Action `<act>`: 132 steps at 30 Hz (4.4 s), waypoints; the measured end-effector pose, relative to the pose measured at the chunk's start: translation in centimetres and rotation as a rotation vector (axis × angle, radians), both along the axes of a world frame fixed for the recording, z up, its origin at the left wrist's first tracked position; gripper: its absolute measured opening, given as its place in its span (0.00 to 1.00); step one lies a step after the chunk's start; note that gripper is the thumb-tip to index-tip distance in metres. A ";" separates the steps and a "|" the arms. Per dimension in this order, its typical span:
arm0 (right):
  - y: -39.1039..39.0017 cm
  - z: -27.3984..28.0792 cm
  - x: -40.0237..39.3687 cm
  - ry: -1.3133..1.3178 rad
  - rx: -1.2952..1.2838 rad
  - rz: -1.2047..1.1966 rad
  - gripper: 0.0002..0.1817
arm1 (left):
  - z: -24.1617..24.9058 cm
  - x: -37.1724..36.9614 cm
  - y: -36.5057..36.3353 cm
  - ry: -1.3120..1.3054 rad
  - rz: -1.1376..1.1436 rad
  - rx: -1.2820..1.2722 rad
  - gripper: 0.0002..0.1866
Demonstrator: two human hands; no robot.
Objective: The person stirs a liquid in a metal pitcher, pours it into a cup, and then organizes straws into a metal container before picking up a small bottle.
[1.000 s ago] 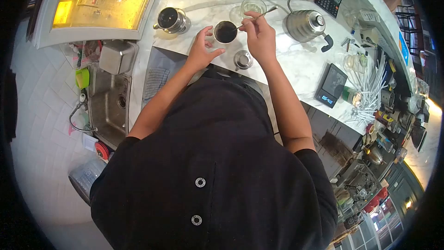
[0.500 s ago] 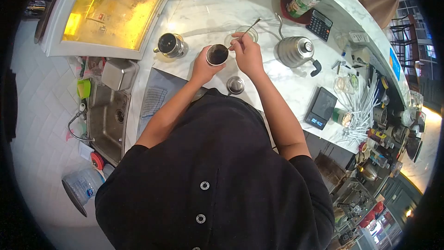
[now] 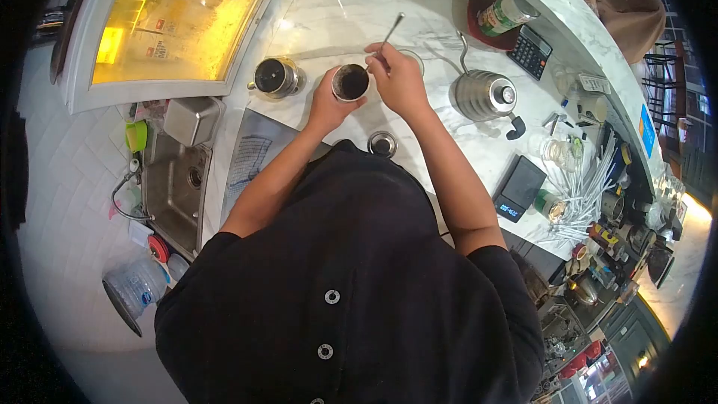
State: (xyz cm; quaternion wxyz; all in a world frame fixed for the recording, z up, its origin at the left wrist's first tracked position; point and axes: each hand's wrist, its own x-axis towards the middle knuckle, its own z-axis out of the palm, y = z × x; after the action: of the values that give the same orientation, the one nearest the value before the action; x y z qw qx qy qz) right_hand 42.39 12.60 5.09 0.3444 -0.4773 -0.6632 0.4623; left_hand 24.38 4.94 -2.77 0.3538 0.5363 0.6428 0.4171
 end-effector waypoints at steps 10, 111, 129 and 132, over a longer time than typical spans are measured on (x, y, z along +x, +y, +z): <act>-1.7 -1.5 4.3 0.099 -0.087 -0.193 0.11 | -0.6 2.3 0.1 0.110 -0.090 0.028 0.40; -25.8 -12.4 -3.1 0.332 -0.971 -0.680 0.29 | -3.9 -12.8 -15.5 -0.019 -0.308 -0.307 0.22; -18.1 -3.2 -10.0 0.227 -0.396 -0.352 0.15 | -2.8 -19.6 -16.4 -0.065 -0.017 -0.165 0.22; -13.8 -1.5 -13.4 0.181 -0.323 -0.274 0.15 | -0.9 -20.1 -14.4 -0.106 0.073 0.037 0.30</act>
State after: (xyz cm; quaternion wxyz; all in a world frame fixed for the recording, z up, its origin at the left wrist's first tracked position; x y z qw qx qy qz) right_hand 29.00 -1.16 3.59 0.3812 -0.5685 -0.4760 0.5523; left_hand 4.33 -9.43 -3.62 0.3617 0.4960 0.6346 0.4695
